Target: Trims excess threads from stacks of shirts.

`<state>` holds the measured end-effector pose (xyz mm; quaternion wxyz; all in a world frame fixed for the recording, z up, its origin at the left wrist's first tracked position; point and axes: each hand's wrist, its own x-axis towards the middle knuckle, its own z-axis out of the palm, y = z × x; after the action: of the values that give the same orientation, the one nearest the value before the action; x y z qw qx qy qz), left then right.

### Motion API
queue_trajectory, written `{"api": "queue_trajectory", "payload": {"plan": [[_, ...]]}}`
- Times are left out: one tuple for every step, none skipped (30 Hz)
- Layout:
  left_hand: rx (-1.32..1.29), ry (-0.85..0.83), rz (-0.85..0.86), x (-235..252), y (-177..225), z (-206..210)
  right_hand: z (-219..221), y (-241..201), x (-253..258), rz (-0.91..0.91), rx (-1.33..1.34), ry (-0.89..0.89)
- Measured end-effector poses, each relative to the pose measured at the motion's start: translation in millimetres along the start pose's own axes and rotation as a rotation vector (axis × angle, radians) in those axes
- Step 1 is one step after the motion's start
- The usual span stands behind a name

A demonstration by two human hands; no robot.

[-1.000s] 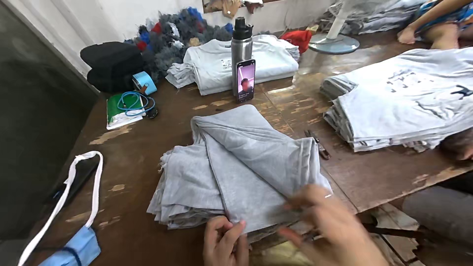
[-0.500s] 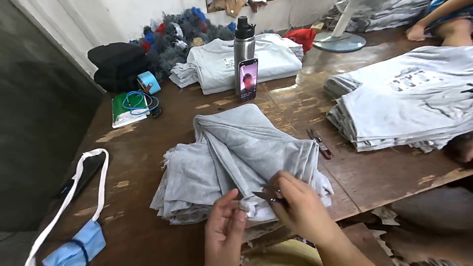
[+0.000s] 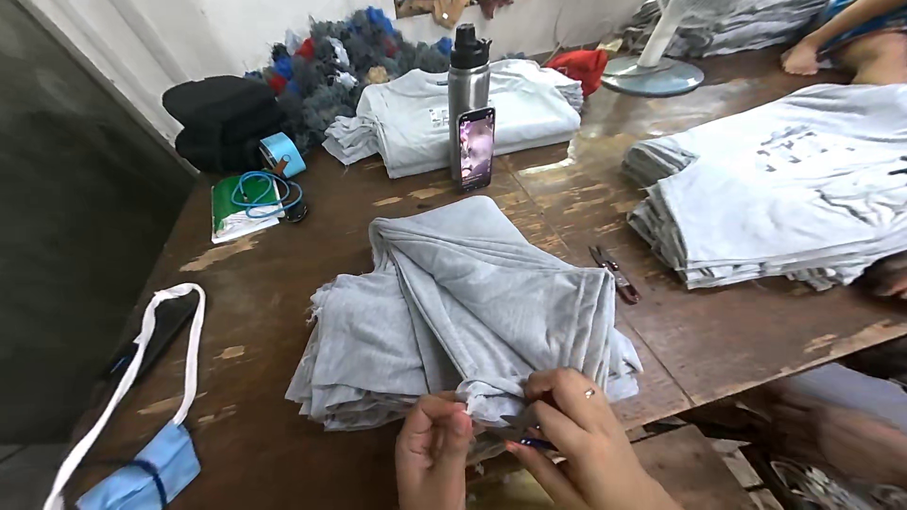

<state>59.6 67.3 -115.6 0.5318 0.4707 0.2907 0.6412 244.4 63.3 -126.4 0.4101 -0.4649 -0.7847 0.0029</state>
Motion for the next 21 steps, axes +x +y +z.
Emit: {"api": "queue_trajectory", "payload": {"plan": [[-0.005,-0.015,-0.008,-2,1,-1,1,-2,-2,0.006,-0.010,0.007],[-0.005,-0.027,-0.011,-3,2,-2,2,-4,-2,0.013,-0.022,0.012],[0.000,-0.036,-0.013,-4,3,-2,2,-6,-2,0.020,-0.032,0.012],[0.012,-0.045,-0.015,-5,5,-1,2,-8,-2,0.027,-0.039,0.010],[0.018,-0.056,-0.013,-6,5,0,2,-10,-1,0.034,-0.047,0.008],[0.015,-0.067,-0.011,-7,5,0,3,-12,0,0.041,-0.049,0.007],[0.006,-0.075,-0.011,-7,5,1,4,-14,0,0.048,-0.050,0.004],[0.002,-0.079,-0.012,-8,5,2,5,-16,1,0.052,-0.049,-0.001],[0.000,-0.083,-0.012,-8,5,2,5,-17,2,0.053,-0.052,-0.006],[0.002,-0.086,-0.008,-8,5,2,6,-18,4,0.050,-0.057,-0.011],[0.009,-0.088,-0.005,-7,5,2,6,-18,5,0.046,-0.065,-0.015],[0.015,-0.089,-0.002,-8,5,2,6,-18,5,0.042,-0.074,-0.019],[0.021,-0.086,0.000,-8,5,2,7,-18,5,0.036,-0.084,-0.022],[0.027,-0.083,0.004,-8,4,1,7,-18,5,0.032,-0.094,-0.026],[0.036,-0.081,0.011,-9,3,1,7,-18,5,0.031,-0.103,-0.031],[0.048,-0.081,0.021,-9,3,0,7,-19,5,0.031,-0.110,-0.036],[0.060,-0.079,0.032,-8,2,0,6,-19,6,0.034,-0.113,-0.041],[0.067,-0.074,0.041,-8,2,0,6,-19,6,0.036,-0.114,-0.047],[0.073,-0.067,0.045,-8,3,0,5,-19,6,0.036,-0.113,-0.049],[0.080,-0.062,0.046,-8,4,1,5,-18,6,0.033,-0.112,-0.048],[0.086,-0.058,0.047,-8,4,1,5,-18,6,0.031,-0.106,-0.051]]}}
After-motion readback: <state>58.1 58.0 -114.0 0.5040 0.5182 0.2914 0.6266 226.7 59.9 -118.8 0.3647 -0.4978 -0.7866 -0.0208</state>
